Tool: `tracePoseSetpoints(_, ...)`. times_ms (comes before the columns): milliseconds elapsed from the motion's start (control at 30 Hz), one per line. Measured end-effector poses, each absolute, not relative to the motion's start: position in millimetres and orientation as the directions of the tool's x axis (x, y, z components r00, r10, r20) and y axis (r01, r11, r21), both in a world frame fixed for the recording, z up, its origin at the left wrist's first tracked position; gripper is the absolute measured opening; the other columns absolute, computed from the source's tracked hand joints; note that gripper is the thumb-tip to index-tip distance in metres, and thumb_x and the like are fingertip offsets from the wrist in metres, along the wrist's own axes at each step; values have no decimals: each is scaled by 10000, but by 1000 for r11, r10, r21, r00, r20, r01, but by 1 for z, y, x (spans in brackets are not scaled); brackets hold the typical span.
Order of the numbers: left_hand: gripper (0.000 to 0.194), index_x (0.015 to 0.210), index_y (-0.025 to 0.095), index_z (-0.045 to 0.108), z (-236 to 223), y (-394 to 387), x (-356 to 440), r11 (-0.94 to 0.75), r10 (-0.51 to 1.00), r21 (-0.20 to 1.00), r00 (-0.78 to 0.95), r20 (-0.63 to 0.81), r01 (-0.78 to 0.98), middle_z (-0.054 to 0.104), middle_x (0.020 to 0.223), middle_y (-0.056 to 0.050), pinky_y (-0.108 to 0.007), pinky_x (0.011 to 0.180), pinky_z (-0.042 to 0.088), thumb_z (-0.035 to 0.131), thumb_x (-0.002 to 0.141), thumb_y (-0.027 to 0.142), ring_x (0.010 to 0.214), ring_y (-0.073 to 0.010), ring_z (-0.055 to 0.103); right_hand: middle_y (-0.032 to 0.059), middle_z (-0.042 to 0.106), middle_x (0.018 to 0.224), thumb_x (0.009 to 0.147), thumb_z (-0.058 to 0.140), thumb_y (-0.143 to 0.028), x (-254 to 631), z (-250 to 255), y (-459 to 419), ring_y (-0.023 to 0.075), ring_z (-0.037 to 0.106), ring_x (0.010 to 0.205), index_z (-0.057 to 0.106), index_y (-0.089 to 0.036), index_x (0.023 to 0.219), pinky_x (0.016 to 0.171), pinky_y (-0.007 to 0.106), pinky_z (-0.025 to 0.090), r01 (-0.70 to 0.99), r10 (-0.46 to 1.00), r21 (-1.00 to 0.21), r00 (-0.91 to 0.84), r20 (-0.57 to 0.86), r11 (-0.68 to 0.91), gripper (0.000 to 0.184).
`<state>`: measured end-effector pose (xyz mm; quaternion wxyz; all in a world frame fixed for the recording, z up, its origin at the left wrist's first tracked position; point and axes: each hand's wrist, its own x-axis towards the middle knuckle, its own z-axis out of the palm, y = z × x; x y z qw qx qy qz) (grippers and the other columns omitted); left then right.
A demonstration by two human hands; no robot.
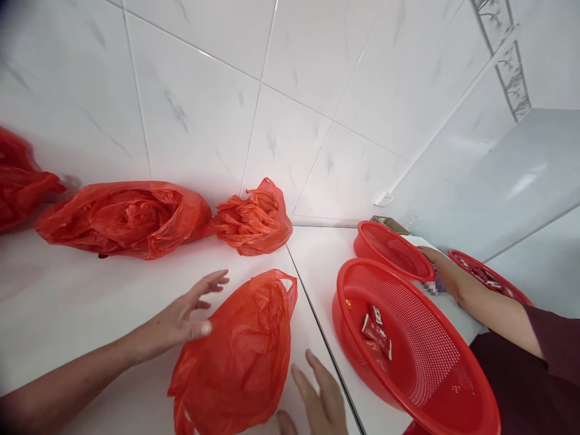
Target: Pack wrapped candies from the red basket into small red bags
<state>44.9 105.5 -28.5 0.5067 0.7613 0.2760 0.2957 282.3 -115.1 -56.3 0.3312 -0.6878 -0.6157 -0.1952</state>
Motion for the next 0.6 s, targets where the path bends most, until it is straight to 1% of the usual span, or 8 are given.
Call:
tracePoseSetpoints(67,822,1403,345,321,-34,96,54,-281,716,944,693,87,171,487,1332,-102,-363,800,510,681,666,306,1102,-266,537,86,586,1252,853,539,-390,269,-67,-105,291,560,1145,625,-279,1160,891,429,512,980,762,-199,109,638,27,337)
tracePoseSetpoints(133,724,1343,340,406,-42,95,60,-265,741,935,671,41,235,588,1165,-67,-306,671,511,617,662,214,858,-204,603,75,593,1256,855,545,-342,255,-78,-97,277,565,1145,624,-301,1167,894,404,512,982,798,-184,80,597,39,325)
tracePoseSetpoints(200,602,1270,314,470,-49,100,63,-269,777,929,627,54,253,636,939,-11,-285,650,485,535,688,178,701,-160,583,75,601,1255,845,560,-312,238,-85,-90,262,583,1121,611,-306,1186,893,380,509,981,839,-183,53,541,56,346)
tracePoseSetpoints(267,499,1222,282,489,-50,109,63,-259,812,940,576,88,221,622,808,19,-283,680,471,519,729,206,686,-155,575,79,582,1286,797,613,-360,218,-90,-82,276,600,1085,576,-304,1235,858,384,520,979,883,-191,27,469,72,443)
tracePoseSetpoints(367,372,1146,253,518,-42,121,56,-193,845,970,527,89,146,614,823,7,-282,663,470,543,790,356,710,-161,579,99,532,1339,683,696,-474,193,-92,-69,330,617,1005,500,-299,1316,750,439,541,976,925,-215,85,372,-3,685)
tracePoseSetpoints(400,349,1101,246,542,-38,124,52,-177,856,973,510,80,146,611,830,1,-280,651,470,553,792,407,704,-161,574,114,531,1337,661,703,-501,188,-91,-64,344,618,986,489,-287,1329,736,461,538,972,926,-230,120,357,-38,734)
tracePoseSetpoints(500,313,960,235,590,-26,133,36,-199,911,958,400,103,208,591,802,-6,-280,643,465,558,787,494,697,-167,551,164,549,1292,652,691,-540,187,-87,-53,373,604,1000,517,-227,1307,771,505,524,955,906,-283,196,376,-88,747)
tracePoseSetpoints(600,307,936,239,582,-21,136,21,-313,923,926,296,245,211,536,735,1,-280,653,458,489,828,511,705,-174,526,201,541,1279,689,661,-536,199,-82,-45,383,589,1054,540,-174,1277,786,499,532,939,871,-321,258,418,-124,701)
